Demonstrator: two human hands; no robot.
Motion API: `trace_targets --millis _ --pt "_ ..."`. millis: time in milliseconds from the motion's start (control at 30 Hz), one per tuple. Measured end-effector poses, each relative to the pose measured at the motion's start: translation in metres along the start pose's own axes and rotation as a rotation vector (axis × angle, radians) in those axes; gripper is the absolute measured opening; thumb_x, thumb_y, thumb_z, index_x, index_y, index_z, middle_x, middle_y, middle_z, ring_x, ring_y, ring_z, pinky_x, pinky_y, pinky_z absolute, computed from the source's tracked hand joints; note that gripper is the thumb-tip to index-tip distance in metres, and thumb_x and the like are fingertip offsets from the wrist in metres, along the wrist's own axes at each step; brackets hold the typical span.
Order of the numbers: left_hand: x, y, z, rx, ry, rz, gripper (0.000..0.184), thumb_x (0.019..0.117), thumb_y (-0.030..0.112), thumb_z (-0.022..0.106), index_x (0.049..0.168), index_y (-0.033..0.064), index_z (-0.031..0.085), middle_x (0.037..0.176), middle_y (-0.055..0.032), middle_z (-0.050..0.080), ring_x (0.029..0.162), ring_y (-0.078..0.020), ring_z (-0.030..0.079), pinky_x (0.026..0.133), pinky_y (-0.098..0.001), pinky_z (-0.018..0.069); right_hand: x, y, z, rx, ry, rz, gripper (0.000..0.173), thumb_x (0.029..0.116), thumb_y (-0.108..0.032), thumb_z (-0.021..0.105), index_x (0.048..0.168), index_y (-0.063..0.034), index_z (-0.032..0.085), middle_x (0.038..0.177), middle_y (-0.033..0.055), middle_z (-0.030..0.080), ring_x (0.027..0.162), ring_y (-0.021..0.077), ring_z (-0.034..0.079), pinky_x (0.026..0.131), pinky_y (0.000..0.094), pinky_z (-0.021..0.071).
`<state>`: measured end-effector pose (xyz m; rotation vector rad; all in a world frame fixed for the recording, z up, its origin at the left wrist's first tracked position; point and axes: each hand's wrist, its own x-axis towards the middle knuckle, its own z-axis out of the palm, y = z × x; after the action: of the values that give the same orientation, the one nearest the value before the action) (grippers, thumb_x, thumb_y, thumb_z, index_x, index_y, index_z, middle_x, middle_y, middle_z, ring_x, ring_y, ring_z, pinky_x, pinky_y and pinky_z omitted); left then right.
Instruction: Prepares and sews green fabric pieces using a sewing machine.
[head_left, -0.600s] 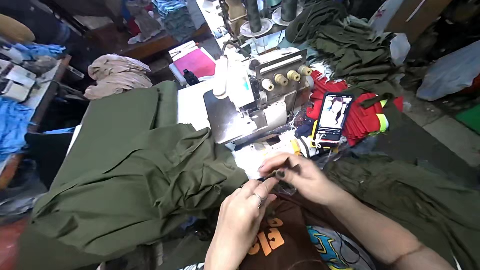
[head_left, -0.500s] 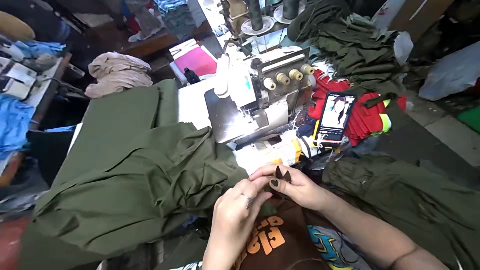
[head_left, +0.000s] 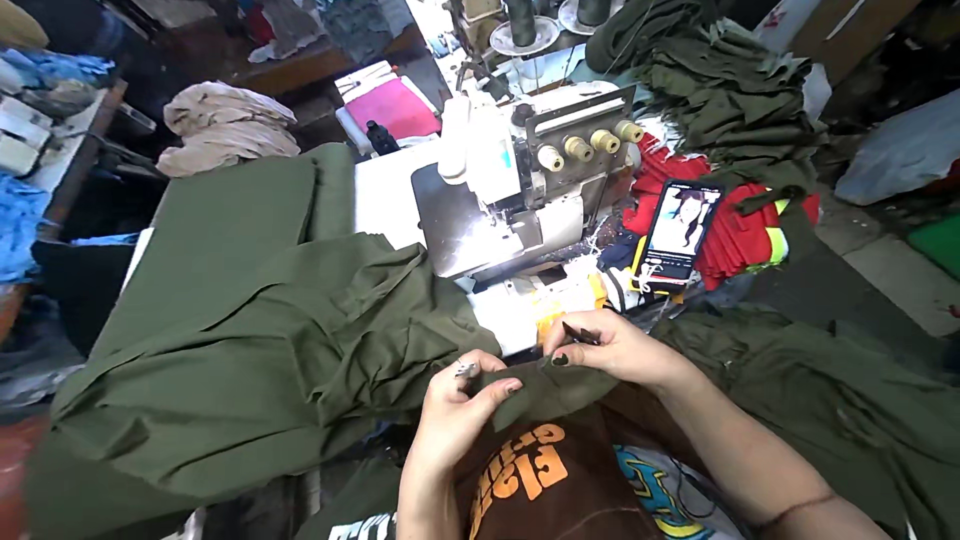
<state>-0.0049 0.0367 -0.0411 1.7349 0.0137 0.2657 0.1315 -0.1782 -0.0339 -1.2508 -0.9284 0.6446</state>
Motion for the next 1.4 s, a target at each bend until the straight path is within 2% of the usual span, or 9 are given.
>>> trace_targets --millis 167,300,433,533,667,867,1133,1233,1400 --pt "0.012 0.004 0.008 -0.211 0.008 -0.017 0.009 0.0925 0.005 0.070 0.101 0.0076 0.068 0.090 0.0055 0.072 0.081 -0.0032 0.069 0.075 -0.0227 0.0593 -0.002 0.009 -0.008 -0.025 -0.023 0.113 0.012 0.0972 -0.010 0.066 0.108 -0.0048 0.069 0.096 -0.0094 0.069 0.087 -0.0070 0.062 0.080 0.0142 0.0531" --pt "0.016 0.002 0.011 -0.274 0.060 0.030 0.031 0.0868 0.006 0.077 0.111 0.0113 0.058 0.096 0.0075 0.070 0.088 -0.0022 0.068 0.079 -0.0228 0.0590 -0.001 0.013 -0.003 0.015 0.123 0.132 0.008 0.1004 -0.012 0.062 0.104 -0.0073 0.068 0.094 -0.0091 0.068 0.088 -0.0035 0.064 0.082 0.0183 0.0547" --pt "0.009 -0.004 0.001 0.314 -0.051 0.198 0.036 0.0824 0.029 0.086 0.105 0.0146 0.062 0.102 0.0037 0.062 0.098 -0.0033 0.061 0.087 -0.0216 0.0529 -0.001 0.010 -0.006 -0.008 0.127 0.123 0.012 0.1008 -0.011 0.061 0.107 -0.0041 0.068 0.096 -0.0059 0.070 0.088 -0.0023 0.065 0.082 0.0185 0.0558" --pt "0.003 -0.010 0.003 0.840 -0.053 0.247 0.030 0.0787 0.009 0.077 0.107 0.0117 0.068 0.096 -0.0120 0.061 0.076 -0.0255 0.065 0.061 -0.0410 0.0559 0.001 0.011 -0.010 -0.095 0.117 0.078 0.020 0.0998 -0.011 0.062 0.118 -0.0019 0.066 0.107 -0.0003 0.068 0.090 0.0003 0.062 0.083 0.0193 0.0532" --pt "-0.001 -0.016 0.001 1.009 -0.008 0.295 0.024 0.0779 0.005 0.072 0.100 0.0137 0.070 0.103 -0.0156 0.065 0.076 -0.0314 0.068 0.058 -0.0442 0.0550 -0.001 0.017 -0.015 -0.178 0.050 0.001 0.020 0.1033 -0.013 0.057 0.112 0.0017 0.068 0.105 0.0017 0.069 0.095 0.0003 0.063 0.087 0.0195 0.0536" --pt "0.003 -0.015 -0.013 0.762 0.084 0.363 0.028 0.0911 0.046 0.072 0.090 0.0188 0.071 0.100 -0.0018 0.070 0.094 -0.0148 0.062 0.078 -0.0317 0.0450 -0.004 0.016 -0.020 -0.315 -0.097 -0.005 0.030 0.1002 -0.032 0.065 0.100 -0.0024 0.069 0.094 0.0024 0.065 0.091 0.0017 0.059 0.081 0.0189 0.0488" --pt "0.009 -0.027 -0.015 0.229 0.187 0.288 0.014 0.0857 0.029 0.081 0.088 0.0192 0.072 0.100 0.0075 0.071 0.102 -0.0036 0.065 0.090 -0.0217 0.0531 -0.007 0.005 -0.008 -0.652 -0.178 0.101 0.058 0.0765 -0.043 0.086 0.117 -0.0082 0.062 0.107 0.0088 0.064 0.095 0.0196 0.064 0.076 0.0401 0.0542" --pt "0.008 -0.025 -0.015 0.128 0.224 0.260 0.011 0.0853 0.021 0.082 0.086 0.0148 0.073 0.100 0.0046 0.072 0.103 -0.0058 0.066 0.091 -0.0235 0.0557 -0.008 0.011 -0.004 -0.720 -0.144 0.075 0.045 0.0841 -0.034 0.081 0.116 -0.0087 0.062 0.108 0.0100 0.066 0.094 0.0223 0.067 0.075 0.0447 0.0567" --pt "0.004 -0.024 -0.014 0.012 0.251 0.206 0.011 0.0846 0.012 0.081 0.084 0.0128 0.071 0.095 0.0016 0.073 0.097 -0.0089 0.068 0.087 -0.0260 0.0573 -0.012 0.026 -0.007 -0.616 -0.021 -0.039 0.022 0.1008 -0.026 0.059 0.106 -0.0070 0.068 0.099 0.0063 0.068 0.092 0.0118 0.065 0.079 0.0316 0.0550"
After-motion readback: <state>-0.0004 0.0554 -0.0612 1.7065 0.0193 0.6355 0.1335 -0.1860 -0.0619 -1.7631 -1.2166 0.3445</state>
